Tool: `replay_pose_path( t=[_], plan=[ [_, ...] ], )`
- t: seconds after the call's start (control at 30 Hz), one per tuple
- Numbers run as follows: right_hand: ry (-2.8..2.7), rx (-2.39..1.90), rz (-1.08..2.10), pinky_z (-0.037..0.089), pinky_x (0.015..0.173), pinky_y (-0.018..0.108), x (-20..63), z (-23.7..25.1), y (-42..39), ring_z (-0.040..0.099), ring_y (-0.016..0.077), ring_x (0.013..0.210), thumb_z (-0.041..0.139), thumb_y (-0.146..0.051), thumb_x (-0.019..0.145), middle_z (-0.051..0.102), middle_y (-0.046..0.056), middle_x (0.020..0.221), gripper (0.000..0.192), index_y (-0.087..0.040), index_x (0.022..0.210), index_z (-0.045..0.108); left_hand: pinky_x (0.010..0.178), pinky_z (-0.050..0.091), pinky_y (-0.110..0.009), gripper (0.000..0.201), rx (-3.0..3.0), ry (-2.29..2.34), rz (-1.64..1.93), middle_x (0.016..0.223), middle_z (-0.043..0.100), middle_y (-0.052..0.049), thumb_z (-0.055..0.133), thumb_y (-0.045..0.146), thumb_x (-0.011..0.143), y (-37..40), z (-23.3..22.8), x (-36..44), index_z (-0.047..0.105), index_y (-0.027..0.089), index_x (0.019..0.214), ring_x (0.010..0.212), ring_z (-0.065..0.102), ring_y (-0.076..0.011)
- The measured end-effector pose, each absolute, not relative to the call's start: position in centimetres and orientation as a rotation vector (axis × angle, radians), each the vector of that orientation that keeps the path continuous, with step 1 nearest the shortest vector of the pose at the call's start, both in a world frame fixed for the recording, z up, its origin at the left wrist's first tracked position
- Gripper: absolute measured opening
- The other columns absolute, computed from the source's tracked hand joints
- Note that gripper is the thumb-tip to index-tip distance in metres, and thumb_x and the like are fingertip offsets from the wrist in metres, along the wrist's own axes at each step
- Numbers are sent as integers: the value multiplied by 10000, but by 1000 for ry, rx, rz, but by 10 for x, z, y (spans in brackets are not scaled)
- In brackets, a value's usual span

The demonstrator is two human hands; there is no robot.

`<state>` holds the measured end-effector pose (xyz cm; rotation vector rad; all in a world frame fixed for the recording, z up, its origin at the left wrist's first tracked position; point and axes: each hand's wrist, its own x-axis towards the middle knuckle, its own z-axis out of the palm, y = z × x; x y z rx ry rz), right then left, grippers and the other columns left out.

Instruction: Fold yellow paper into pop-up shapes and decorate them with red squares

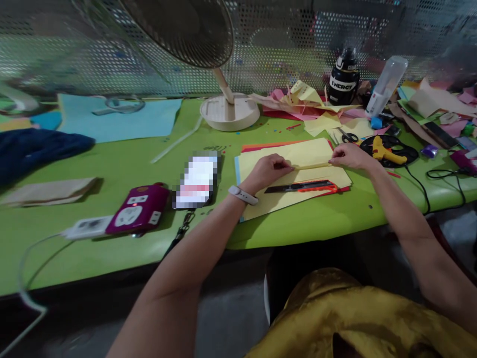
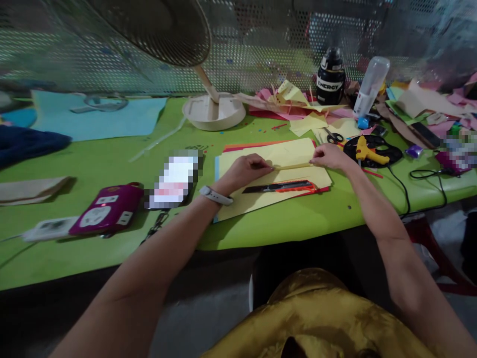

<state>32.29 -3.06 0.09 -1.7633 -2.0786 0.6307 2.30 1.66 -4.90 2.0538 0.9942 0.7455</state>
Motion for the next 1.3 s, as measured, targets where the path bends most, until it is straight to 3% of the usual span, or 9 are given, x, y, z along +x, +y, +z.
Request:
replay_pose_path(
  t=[0.17,0.37,0.57,0.7,1.3],
  plan=[
    [-2111,-1646,313,417,780,347,299,12,-35,587,217,848,686,-337,861,676,73,896,162,-177,840,690,658,524,-289,274,2074,1099,758,778,705,-42,718,470,728,15,-51,27,694,197,721,696,633,-178],
    [-2309,-1518,199,388,916,397,260,6,-35,542,281,1062,733,-362,848,636,91,1098,251,-216,1046,680,692,515,-306,258,2161,1036,749,803,709,-55,666,430,779,10,-46,27,729,180,766,706,622,-181],
    [-2354,-1577,458,390,823,349,253,-15,-27,562,243,945,705,-294,876,633,75,932,112,-182,880,712,737,520,-311,200,2150,1041,732,857,704,-56,646,336,798,6,-45,24,761,179,849,778,653,-197],
    [-2287,-1531,516,385,790,338,255,-22,-25,560,228,908,716,-333,873,631,61,884,145,-191,840,714,751,523,-313,230,2133,998,708,906,711,-62,652,349,822,3,-43,25,768,183,932,806,658,-199],
    [-2138,-1778,675,414,717,298,257,-2,-32,594,177,803,729,-304,848,688,70,914,142,-167,810,729,672,459,-305,314,2155,1250,523,846,721,-64,668,494,800,8,-30,15,734,187,804,720,612,-184]
  ],
)
